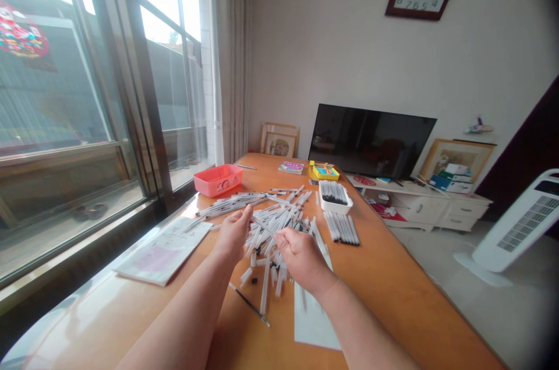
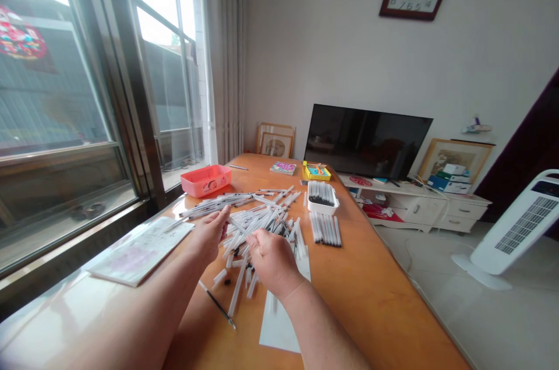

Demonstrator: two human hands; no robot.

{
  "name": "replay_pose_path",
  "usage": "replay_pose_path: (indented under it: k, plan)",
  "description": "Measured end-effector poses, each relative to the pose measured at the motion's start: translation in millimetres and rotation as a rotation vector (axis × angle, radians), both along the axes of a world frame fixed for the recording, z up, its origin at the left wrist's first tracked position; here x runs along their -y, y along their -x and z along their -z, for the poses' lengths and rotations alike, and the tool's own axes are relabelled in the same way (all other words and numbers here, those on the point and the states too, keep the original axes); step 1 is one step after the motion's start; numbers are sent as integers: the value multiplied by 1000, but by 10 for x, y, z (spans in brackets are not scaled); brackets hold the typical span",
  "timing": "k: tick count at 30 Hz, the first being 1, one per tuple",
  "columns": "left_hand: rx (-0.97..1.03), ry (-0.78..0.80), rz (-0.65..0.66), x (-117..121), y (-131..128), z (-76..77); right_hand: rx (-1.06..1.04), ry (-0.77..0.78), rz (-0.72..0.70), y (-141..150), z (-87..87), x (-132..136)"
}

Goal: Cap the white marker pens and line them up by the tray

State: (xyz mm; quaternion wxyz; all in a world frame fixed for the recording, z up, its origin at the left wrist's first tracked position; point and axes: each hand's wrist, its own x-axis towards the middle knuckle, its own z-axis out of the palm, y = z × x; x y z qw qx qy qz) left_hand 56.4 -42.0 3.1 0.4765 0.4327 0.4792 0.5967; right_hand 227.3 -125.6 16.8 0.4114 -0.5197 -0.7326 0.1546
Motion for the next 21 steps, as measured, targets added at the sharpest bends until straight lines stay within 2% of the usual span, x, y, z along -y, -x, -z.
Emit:
replay_pose_path:
  k: [6, 8, 10, 13, 17, 21]
  plan:
    - [177, -143, 135, -8, 48, -80, -661, 404, -141, 39, -12, -23]
    - [278, -134, 137, -56, 133, -102, -846, 538, -184, -15, -25, -20]
    - [349, -113, 60, -109, 220, -104, -960, 609, -212, -107, -26, -29]
    - [250, -105, 52, -149, 249, -53, -1000, 540, -97, -248, 19, -78]
    - [-56, -55, 156, -92, 104, 30, -853, 416, 82, -327, 131, -159]
    - [-99, -28, 226, 5, 24, -16, -720, 340, 128, -316, 196, -185]
